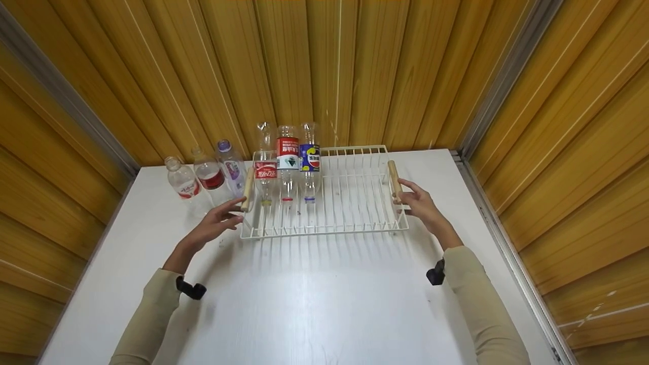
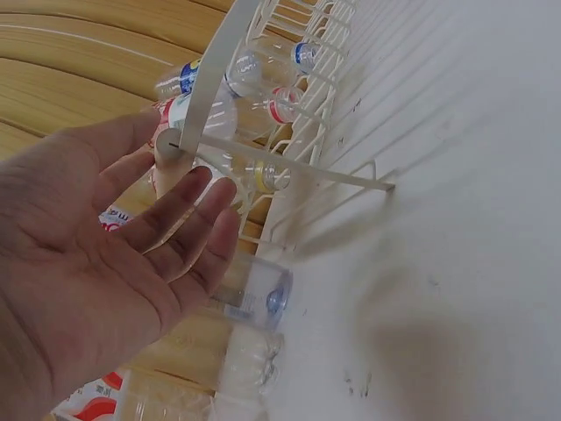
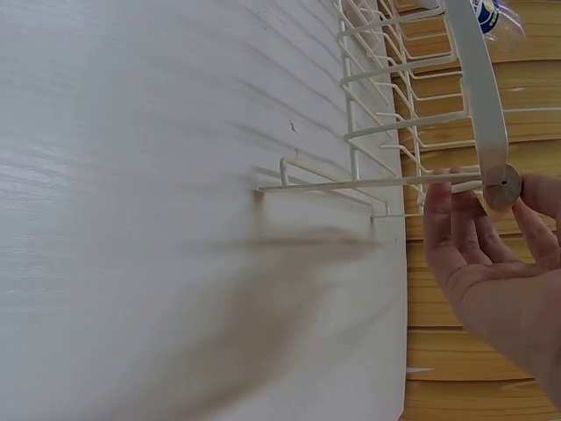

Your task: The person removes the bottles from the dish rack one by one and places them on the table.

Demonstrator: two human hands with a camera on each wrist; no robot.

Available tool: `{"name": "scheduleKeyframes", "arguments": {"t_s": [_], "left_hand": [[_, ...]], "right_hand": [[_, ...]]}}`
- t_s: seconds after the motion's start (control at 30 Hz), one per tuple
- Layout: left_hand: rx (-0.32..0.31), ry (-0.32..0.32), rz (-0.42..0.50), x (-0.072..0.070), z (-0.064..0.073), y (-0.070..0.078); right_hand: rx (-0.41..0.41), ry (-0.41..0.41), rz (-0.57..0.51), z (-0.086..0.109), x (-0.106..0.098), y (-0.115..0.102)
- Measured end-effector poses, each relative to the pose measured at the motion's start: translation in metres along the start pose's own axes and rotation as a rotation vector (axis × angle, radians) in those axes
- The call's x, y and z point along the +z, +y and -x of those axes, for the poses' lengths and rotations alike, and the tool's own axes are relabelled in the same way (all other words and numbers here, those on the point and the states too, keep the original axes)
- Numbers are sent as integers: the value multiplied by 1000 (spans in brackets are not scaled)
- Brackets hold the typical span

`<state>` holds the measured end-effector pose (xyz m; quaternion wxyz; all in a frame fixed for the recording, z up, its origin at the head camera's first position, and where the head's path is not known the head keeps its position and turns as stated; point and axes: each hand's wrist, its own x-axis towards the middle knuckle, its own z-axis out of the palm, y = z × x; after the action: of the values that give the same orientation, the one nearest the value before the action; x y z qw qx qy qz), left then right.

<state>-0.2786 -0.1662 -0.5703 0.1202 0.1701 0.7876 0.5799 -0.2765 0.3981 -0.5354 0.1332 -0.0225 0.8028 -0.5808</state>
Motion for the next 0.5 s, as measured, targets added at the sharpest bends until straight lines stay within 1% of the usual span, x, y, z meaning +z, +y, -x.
{"name": "scheduleKeyframes", "arguments": {"t_s": [0.1, 0.23, 0.37, 0.5], "left_hand": [[-9, -11, -16, 3, -6, -2], [-55, -19, 3, 4, -7, -6], [-101, -50, 29, 3, -7, -8], [-105, -67, 15, 2, -11, -4]], "right_hand": [[-8, 12, 0, -1, 1, 1], [-18, 13, 8, -3, 0, -2], [-40, 22, 28, -2, -4, -7], [-62, 69, 36, 1, -12, -16]]}}
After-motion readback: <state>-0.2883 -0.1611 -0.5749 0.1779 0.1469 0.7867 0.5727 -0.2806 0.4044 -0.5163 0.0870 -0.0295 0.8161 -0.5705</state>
